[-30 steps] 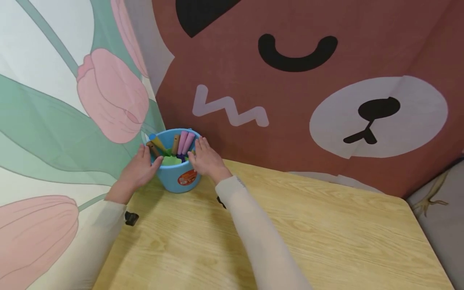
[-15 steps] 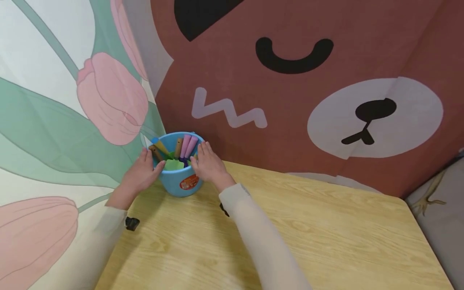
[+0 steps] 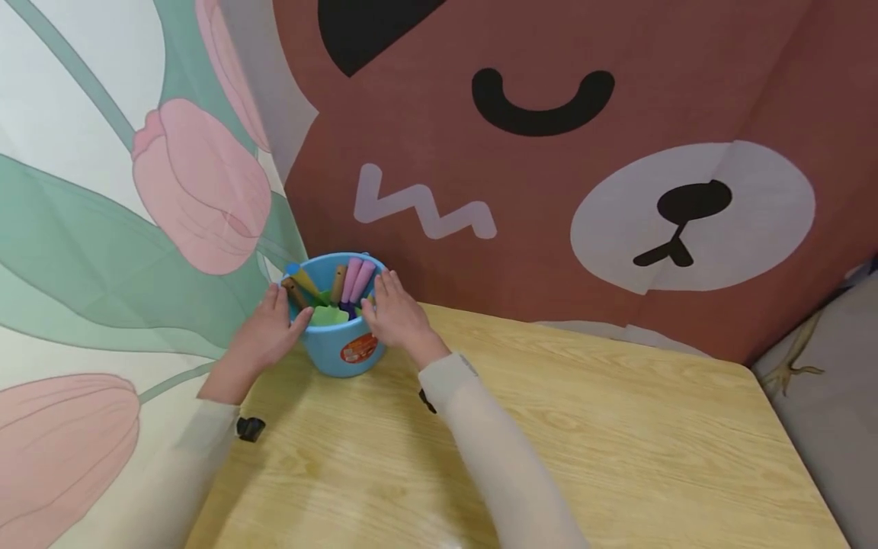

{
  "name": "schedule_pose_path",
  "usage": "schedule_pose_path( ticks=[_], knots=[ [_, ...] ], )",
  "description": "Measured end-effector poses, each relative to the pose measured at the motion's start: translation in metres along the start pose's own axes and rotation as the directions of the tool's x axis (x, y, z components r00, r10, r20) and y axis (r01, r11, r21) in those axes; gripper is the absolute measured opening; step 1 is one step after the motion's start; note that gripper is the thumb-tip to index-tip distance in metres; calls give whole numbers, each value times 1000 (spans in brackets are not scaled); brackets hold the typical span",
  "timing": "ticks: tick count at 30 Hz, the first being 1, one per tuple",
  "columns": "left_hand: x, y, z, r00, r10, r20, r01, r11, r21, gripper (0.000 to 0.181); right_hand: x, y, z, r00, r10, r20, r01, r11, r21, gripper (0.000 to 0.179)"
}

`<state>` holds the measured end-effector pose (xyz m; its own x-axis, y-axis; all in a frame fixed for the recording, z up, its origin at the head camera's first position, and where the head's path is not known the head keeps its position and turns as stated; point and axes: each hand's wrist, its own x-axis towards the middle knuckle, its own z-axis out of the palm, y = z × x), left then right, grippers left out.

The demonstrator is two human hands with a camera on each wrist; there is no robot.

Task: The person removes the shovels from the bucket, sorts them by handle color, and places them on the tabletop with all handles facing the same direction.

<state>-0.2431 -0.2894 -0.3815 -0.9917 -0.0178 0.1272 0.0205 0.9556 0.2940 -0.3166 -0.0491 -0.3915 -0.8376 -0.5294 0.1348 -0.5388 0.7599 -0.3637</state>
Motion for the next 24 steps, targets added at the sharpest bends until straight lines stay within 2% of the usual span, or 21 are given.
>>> schedule_pose_path(
  ticks=[8, 16, 24],
  knots=[
    [-5, 6, 2, 1000, 8, -16, -8, 1000, -4, 92, -10, 1, -2, 1000, 3, -12, -3, 1000, -10, 70],
    [-9, 14, 4, 1000, 8, -17, -7, 1000, 18, 90, -18, 2, -5, 1000, 22, 0, -22, 999, 23, 69],
    [-14, 21, 4, 999, 19, -47, -17, 999, 28, 88, -26, 5, -8, 1000, 23, -3, -23, 1000, 18, 69]
  ],
)
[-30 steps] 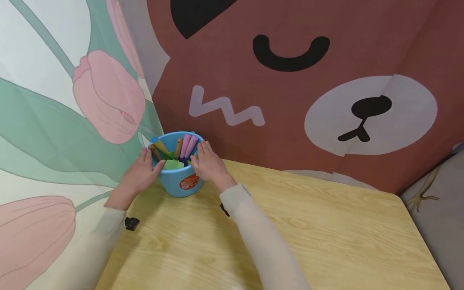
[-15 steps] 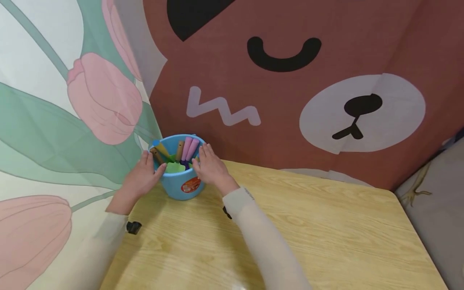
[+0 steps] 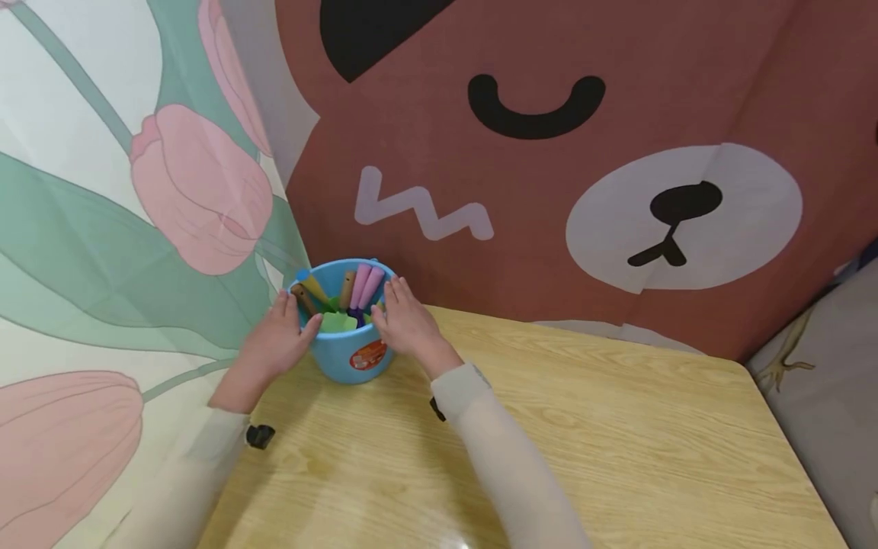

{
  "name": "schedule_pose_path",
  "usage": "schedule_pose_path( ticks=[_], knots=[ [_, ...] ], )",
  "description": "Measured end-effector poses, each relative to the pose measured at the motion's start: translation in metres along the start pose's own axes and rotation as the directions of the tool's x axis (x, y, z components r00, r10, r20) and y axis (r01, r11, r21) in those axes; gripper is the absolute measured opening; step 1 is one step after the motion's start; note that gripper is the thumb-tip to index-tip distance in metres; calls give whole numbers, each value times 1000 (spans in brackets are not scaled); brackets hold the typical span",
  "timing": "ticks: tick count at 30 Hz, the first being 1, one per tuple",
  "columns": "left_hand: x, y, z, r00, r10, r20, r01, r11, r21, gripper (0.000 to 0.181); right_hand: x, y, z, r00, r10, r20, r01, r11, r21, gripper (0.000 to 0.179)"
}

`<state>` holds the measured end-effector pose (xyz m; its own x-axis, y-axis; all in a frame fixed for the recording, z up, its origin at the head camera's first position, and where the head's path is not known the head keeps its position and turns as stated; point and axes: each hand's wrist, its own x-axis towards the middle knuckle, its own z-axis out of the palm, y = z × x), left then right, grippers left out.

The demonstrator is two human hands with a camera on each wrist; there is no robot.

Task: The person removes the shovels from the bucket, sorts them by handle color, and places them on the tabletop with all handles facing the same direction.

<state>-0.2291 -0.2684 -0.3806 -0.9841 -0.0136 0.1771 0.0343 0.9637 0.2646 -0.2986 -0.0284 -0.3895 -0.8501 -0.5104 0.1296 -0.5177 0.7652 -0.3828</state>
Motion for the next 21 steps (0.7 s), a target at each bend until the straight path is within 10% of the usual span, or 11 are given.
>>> schedule_pose_path(
  ticks=[21],
  knots=[
    [-13, 15, 8, 1000, 18, -11, -18, 1000, -10, 89, -22, 9, 2, 997, 12, -70, -8, 998, 59, 67]
  ],
)
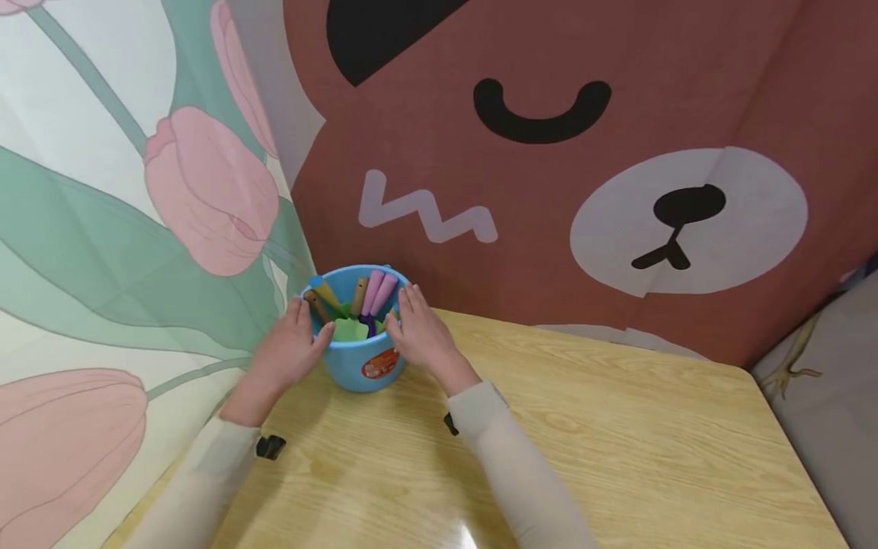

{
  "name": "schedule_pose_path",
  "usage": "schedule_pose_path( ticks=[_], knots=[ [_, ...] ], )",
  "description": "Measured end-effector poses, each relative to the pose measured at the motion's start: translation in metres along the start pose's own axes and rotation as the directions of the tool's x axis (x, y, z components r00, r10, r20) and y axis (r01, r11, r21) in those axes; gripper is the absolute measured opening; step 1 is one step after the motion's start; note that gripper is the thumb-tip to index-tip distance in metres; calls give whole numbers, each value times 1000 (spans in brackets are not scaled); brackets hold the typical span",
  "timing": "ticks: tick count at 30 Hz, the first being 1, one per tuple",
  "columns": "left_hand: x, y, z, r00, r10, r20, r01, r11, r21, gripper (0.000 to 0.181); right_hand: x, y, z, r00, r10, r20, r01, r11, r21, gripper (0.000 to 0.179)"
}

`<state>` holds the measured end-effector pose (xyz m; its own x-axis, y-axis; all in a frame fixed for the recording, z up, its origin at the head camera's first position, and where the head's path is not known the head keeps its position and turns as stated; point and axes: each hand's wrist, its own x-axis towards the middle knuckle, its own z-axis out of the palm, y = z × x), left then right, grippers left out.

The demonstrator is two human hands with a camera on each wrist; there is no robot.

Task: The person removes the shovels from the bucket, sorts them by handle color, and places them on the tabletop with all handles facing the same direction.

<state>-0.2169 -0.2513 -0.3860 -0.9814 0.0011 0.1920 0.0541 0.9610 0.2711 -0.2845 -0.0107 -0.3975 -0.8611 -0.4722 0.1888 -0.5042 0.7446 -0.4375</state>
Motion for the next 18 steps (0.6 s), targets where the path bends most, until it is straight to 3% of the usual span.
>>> schedule_pose_path(
  ticks=[9, 18],
  knots=[
    [-4, 6, 1, 1000, 23, -13, -23, 1000, 1, 87, -8, 4, -1, 1000, 6, 5, -6, 1000, -10, 67],
    [-9, 16, -1, 1000, 15, 17, -15, 1000, -4, 87, -18, 7, -6, 1000, 7, -13, -7, 1000, 3, 67]
  ],
)
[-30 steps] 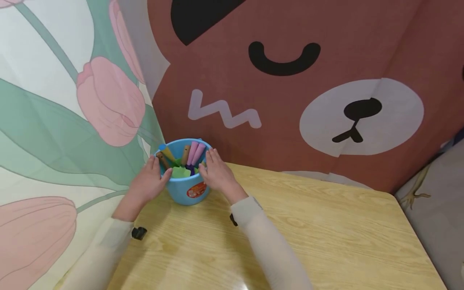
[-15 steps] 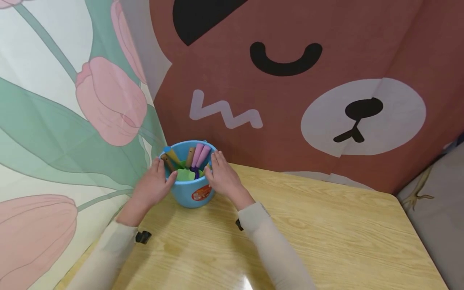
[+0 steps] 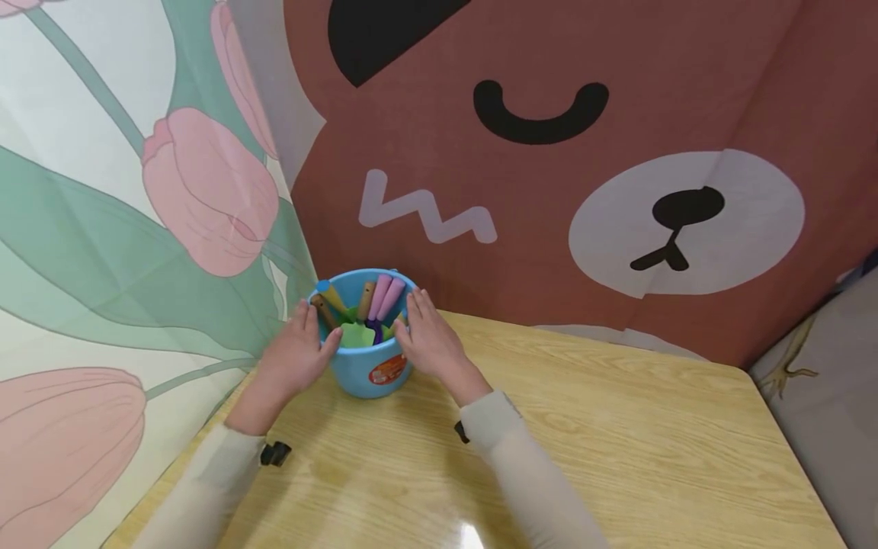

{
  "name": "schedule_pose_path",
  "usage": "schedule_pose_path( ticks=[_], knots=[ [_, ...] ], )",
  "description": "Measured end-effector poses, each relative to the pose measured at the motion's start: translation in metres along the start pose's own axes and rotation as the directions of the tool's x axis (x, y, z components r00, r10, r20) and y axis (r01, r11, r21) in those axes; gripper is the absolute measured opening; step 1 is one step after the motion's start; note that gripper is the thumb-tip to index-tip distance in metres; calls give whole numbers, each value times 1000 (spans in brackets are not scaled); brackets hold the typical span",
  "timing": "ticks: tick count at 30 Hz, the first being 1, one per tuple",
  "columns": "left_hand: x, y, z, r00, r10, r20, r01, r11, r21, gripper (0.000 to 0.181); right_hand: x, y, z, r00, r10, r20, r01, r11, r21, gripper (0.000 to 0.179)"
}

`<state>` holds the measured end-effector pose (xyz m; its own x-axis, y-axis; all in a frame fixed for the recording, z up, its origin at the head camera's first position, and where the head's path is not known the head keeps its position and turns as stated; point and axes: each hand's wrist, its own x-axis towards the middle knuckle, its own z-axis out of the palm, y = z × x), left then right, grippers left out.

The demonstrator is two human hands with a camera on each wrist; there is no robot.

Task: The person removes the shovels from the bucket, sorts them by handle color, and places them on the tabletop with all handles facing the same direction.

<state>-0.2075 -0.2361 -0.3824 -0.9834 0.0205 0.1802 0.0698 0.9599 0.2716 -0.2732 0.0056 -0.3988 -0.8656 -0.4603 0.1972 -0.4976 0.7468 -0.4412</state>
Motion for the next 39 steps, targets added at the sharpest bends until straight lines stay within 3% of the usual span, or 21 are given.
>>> schedule_pose_path(
  ticks=[39],
  knots=[
    [-15, 29, 3, 999, 29, 16, -30, 998, 51, 86, -32, 15, -7, 998, -21, -67, 21, 1000, -11, 65]
  ],
)
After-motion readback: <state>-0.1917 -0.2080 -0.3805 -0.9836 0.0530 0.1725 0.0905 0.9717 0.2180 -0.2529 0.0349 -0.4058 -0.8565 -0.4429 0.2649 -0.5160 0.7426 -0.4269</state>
